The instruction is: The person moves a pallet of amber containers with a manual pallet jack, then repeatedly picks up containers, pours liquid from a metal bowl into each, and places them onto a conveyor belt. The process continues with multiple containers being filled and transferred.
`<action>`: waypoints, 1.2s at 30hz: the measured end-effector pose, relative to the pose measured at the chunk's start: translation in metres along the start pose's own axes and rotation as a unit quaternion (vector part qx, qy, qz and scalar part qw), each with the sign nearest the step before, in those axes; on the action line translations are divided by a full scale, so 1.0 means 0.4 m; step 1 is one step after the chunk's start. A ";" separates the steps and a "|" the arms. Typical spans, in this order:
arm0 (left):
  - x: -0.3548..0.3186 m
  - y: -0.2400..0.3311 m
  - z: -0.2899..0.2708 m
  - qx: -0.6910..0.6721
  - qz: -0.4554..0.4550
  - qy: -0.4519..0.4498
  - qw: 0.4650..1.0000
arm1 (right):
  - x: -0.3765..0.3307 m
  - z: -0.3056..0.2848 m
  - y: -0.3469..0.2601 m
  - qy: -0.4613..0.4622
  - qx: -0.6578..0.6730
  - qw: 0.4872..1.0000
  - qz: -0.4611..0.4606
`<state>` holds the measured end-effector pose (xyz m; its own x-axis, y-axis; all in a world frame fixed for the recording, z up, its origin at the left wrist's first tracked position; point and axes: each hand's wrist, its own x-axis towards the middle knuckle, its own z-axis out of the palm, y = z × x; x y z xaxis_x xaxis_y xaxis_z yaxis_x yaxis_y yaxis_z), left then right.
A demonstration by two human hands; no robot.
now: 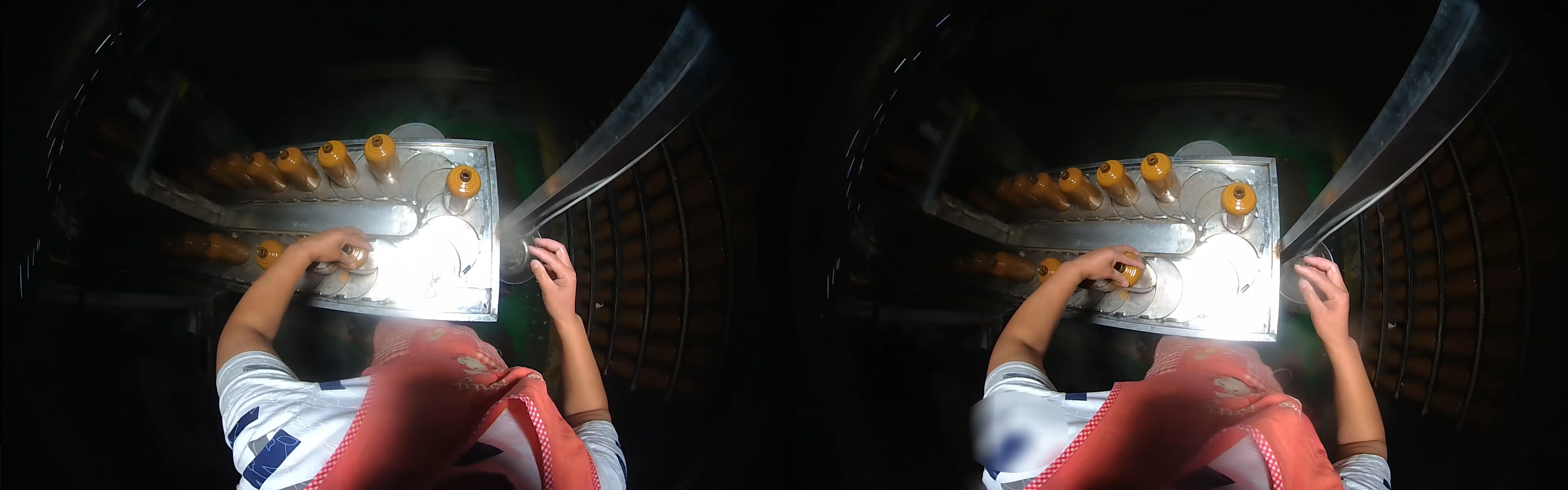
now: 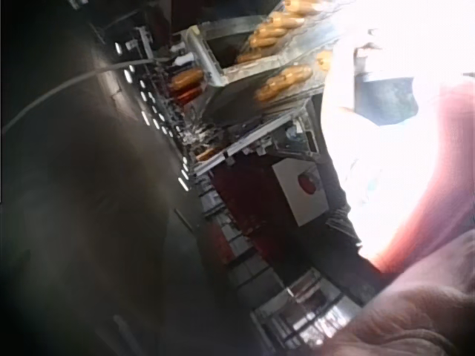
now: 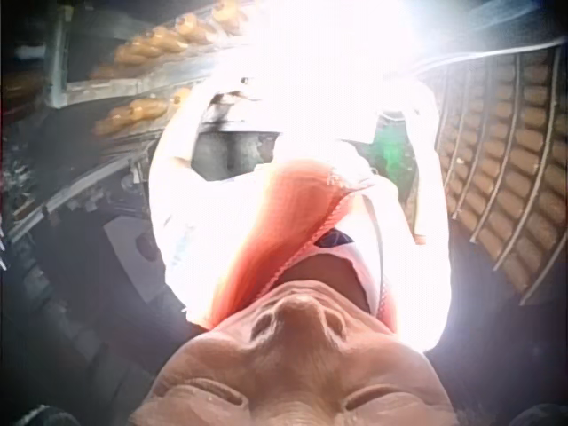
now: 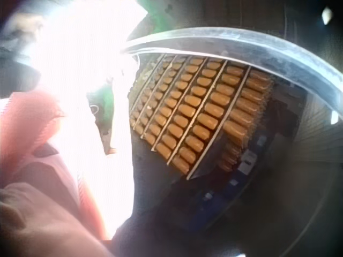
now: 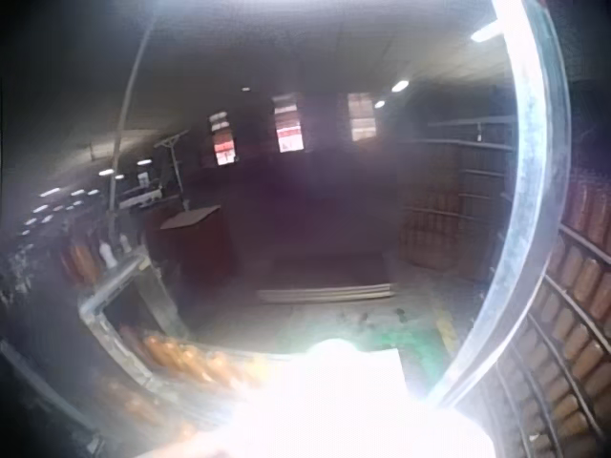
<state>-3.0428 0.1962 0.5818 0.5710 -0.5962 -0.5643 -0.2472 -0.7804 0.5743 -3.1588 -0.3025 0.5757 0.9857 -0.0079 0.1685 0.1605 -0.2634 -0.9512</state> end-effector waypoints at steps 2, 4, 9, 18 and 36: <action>0.041 0.098 0.057 -0.009 -0.025 0.004 1.000 | -0.098 -0.175 0.020 0.041 0.046 0.997 0.038; 0.074 0.212 0.063 -0.008 -0.067 0.006 0.998 | -0.197 -0.374 0.033 0.086 0.034 0.995 0.039; 0.264 0.705 0.191 0.089 -0.058 0.205 0.973 | -0.401 -0.908 0.004 0.153 -0.045 0.987 0.014; 0.997 2.018 0.405 -0.114 0.525 0.057 0.841 | -0.488 -1.553 -0.077 0.193 -0.259 0.946 -0.030; 1.482 3.450 0.482 0.121 0.537 0.218 0.806 | -0.649 -2.105 -0.293 0.443 -0.565 0.672 0.180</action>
<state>-3.1963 -1.2704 0.9255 0.1332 -0.8712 0.4725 -0.8976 0.0961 0.4302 -3.4770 -1.0818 0.8611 0.4509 -0.7074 0.5443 -0.7165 -0.6505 -0.2519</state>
